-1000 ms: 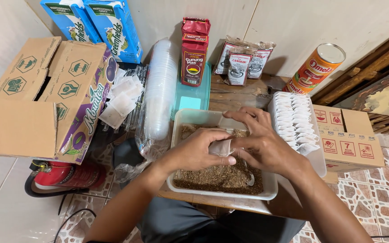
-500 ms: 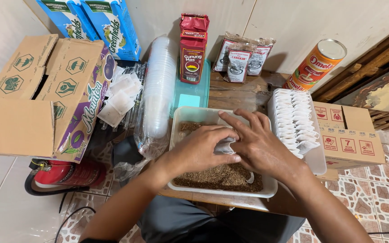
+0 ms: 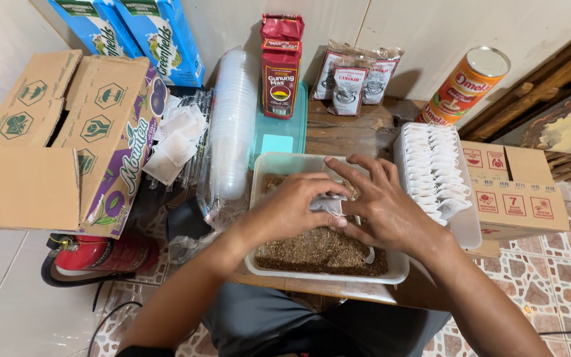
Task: Manually filling small paper tea bags with loose tea leaves using a spoon and placing them aside.
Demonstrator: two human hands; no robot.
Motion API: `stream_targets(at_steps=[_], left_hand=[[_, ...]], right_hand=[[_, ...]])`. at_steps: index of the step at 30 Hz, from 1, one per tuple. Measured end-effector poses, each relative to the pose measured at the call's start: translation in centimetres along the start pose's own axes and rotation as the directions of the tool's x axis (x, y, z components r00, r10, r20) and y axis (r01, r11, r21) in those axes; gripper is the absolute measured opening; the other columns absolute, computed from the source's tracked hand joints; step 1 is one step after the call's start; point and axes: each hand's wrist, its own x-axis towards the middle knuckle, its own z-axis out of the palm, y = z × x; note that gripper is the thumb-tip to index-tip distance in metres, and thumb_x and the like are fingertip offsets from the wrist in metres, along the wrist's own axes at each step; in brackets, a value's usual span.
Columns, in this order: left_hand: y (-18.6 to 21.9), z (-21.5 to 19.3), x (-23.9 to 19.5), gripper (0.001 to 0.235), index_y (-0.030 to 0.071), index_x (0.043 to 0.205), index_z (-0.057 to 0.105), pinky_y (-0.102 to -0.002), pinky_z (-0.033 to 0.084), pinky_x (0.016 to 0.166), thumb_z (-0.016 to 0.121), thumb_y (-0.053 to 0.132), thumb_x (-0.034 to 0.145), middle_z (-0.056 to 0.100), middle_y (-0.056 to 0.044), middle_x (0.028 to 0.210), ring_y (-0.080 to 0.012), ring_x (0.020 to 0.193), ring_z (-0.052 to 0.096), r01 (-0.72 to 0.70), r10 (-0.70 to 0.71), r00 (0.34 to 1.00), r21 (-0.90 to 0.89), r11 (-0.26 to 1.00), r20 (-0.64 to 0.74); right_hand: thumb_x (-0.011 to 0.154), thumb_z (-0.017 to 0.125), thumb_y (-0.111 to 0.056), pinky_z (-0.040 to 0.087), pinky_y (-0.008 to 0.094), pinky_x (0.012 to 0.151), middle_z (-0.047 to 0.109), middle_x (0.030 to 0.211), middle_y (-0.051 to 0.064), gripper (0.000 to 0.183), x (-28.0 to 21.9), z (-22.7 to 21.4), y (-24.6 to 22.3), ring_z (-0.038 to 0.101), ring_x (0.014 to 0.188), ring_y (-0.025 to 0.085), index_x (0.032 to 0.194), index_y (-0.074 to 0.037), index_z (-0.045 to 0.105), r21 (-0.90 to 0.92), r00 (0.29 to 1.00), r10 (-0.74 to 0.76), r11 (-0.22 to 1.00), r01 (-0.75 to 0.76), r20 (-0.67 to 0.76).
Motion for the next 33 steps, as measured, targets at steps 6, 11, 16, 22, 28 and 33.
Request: stream_targets(at_steps=[6, 11, 16, 22, 28, 33], left_hand=[[-0.3, 0.1, 0.4, 0.048, -0.004, 0.124, 0.064, -0.055, 0.049, 0.103, 0.078, 0.022, 0.086, 0.070, -0.026, 0.115, -0.0433, 0.109, 0.067, 0.036, -0.034, 0.999, -0.065, 0.997, 0.029], [-1.4, 0.5, 0.5, 0.055, -0.003, 0.125, 0.064, -0.058, 0.047, 0.105, 0.079, 0.030, 0.084, 0.069, -0.027, 0.118, -0.0454, 0.115, 0.065, 0.047, -0.039, 0.998, -0.145, 0.988, 0.058], [-1.4, 0.6, 0.6, 0.051, -0.004, 0.126, 0.063, -0.057, 0.046, 0.106, 0.077, 0.026, 0.087, 0.069, -0.027, 0.118, -0.0445, 0.115, 0.065, 0.043, -0.038, 0.997, -0.084, 0.996, 0.065], [-3.0, 0.8, -0.3, 0.043, 0.003, 0.127, 0.065, -0.049, 0.050, 0.101, 0.077, 0.016, 0.088, 0.071, -0.016, 0.111, -0.0326, 0.109, 0.067, 0.081, -0.080, 0.996, 0.006, 0.997, -0.041], [-3.4, 1.0, -1.3, 0.045, 0.003, 0.131, 0.064, -0.046, 0.052, 0.098, 0.077, 0.009, 0.087, 0.070, -0.017, 0.108, -0.0303, 0.104, 0.067, 0.113, -0.088, 0.980, 0.138, 0.984, -0.177], [-3.7, 1.4, -1.3, 0.044, -0.004, 0.131, 0.063, -0.047, 0.053, 0.097, 0.074, 0.003, 0.088, 0.070, -0.024, 0.109, -0.0361, 0.103, 0.068, 0.161, -0.134, 0.972, 0.132, 0.978, -0.195]], right_hand=[[0.076, 0.078, -0.034, 0.032, 0.063, 0.107, 0.051, 0.151, 0.012, 0.013, -0.2, -1.0, -0.3, 0.035, 0.144, 0.043, 0.076, -0.021, 0.078, -0.041, 1.000, 0.013, 0.999, -0.013, 0.005], [0.074, 0.080, -0.030, 0.034, 0.061, 0.106, 0.051, 0.150, 0.012, 0.009, -0.6, -0.3, 0.4, 0.036, 0.143, 0.043, 0.076, -0.022, 0.078, -0.091, 1.000, -0.015, 0.996, 0.017, 0.017], [0.073, 0.081, -0.029, 0.035, 0.060, 0.106, 0.052, 0.150, 0.012, 0.008, -0.6, -0.5, 0.2, 0.037, 0.143, 0.042, 0.077, -0.022, 0.079, -0.124, 0.999, -0.033, 0.992, 0.037, 0.033], [0.074, 0.082, -0.038, 0.035, 0.055, 0.107, 0.058, 0.143, 0.016, 0.027, -1.9, -1.7, 1.4, 0.041, 0.135, 0.042, 0.094, -0.020, 0.083, 0.148, 0.993, 0.082, 0.987, -0.069, -0.083], [0.079, 0.085, -0.041, 0.045, 0.038, 0.085, 0.074, 0.095, -0.003, 0.022, -2.3, 1.3, 2.5, 0.063, 0.100, 0.020, 0.079, -0.020, 0.077, -0.029, 0.953, 0.304, 0.952, -0.304, -0.012], [0.087, 0.071, -0.038, 0.061, 0.048, 0.069, 0.077, 0.079, 0.010, 0.022, -0.5, 3.6, 1.7, 0.077, 0.078, 0.033, 0.086, -0.018, 0.080, -0.222, 0.781, 0.576, 0.816, -0.533, 0.242]])
